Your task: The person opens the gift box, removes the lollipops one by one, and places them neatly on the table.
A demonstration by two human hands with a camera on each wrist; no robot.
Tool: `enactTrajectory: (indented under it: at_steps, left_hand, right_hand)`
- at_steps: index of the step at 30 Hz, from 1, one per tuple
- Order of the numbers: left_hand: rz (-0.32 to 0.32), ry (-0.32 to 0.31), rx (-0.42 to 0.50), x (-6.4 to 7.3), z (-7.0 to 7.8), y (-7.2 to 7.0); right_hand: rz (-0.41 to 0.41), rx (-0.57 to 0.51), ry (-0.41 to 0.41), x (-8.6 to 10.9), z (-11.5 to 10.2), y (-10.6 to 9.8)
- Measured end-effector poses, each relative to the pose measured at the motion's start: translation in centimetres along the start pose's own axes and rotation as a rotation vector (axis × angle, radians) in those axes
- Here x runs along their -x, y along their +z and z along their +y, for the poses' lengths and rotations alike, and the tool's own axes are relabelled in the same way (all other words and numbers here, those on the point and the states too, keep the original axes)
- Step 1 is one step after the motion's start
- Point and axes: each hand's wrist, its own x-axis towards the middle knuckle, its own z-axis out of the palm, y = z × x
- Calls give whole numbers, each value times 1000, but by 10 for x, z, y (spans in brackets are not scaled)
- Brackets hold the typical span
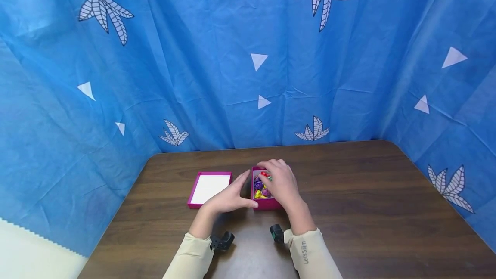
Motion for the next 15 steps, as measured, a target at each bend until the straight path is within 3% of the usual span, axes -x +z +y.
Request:
enactTrajectory:
  at_steps: [5, 15]
  left_hand:
    - [-6, -21, 3, -4, -3, 9]
    - [9, -34, 0, -9, -9, 16]
  right_hand:
    - [-48, 69, 29, 1, 11, 0]
    - [-96, 153, -50, -11, 23, 3]
